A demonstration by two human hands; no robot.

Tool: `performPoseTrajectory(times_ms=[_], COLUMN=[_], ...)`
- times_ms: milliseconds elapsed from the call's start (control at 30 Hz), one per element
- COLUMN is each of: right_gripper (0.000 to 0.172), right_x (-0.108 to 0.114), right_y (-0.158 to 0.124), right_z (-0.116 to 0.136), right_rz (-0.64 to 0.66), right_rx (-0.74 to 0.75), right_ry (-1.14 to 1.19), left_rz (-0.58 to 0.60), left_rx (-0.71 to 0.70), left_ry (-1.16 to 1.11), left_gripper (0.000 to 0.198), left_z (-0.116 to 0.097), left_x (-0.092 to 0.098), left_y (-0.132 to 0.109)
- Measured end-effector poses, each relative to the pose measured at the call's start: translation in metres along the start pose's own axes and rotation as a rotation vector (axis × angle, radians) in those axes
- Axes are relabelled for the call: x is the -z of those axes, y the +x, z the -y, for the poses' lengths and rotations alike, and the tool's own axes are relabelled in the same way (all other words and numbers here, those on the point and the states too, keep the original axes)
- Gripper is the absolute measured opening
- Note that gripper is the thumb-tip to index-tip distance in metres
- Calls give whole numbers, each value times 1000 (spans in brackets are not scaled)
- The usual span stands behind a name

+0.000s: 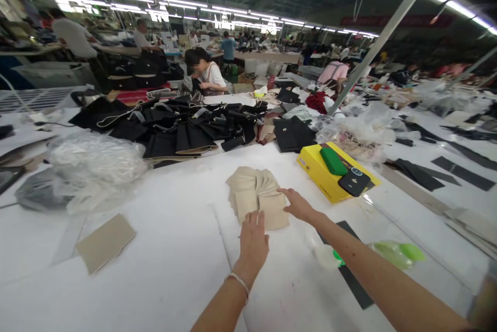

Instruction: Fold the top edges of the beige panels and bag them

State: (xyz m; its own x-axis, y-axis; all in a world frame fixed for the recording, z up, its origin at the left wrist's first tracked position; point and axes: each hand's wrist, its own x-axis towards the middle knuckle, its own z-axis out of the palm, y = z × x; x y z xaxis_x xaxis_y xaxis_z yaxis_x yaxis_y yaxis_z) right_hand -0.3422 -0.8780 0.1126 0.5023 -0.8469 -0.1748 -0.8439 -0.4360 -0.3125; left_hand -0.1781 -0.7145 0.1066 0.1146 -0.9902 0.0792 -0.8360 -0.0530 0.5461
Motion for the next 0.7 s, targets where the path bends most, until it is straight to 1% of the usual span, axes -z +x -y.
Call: performPoseTrajectory(times_ms=[100,167,233,300,433,567,600,700], right_gripper=[38,36,34,32,30,29,31,46], right_x=[-2,-5,-8,-13,-18,-10,-6,6], right_y=[23,35,44,49,54,58,61,71], right_z=[-8,-13,-19,-24,-28,-28,-29,-33], right_rz=[11,22,36,45,45,68,72,69], right_rx=[37,59,82,105,135,190,208,241], right_ry=[-58,-87,-104,-108,-98,-89,-90,-108], left_rz=[-23,-26,-22,-18,-23,-44,-49,-66], left_rx=[-33,-63,-86,-99,-108,-76,-66,-49], left_ry=[86,130,168,199,239,252,252,251], left_gripper=[74,75,69,59,44,36,34,31], left_z=[-2,-2,-2,-2,-2,-3,-4,-5], left_x=[-24,-39,-54,-66,-83,-87,-87,-86], left_y=[44,70,90,104,113,115,116,118])
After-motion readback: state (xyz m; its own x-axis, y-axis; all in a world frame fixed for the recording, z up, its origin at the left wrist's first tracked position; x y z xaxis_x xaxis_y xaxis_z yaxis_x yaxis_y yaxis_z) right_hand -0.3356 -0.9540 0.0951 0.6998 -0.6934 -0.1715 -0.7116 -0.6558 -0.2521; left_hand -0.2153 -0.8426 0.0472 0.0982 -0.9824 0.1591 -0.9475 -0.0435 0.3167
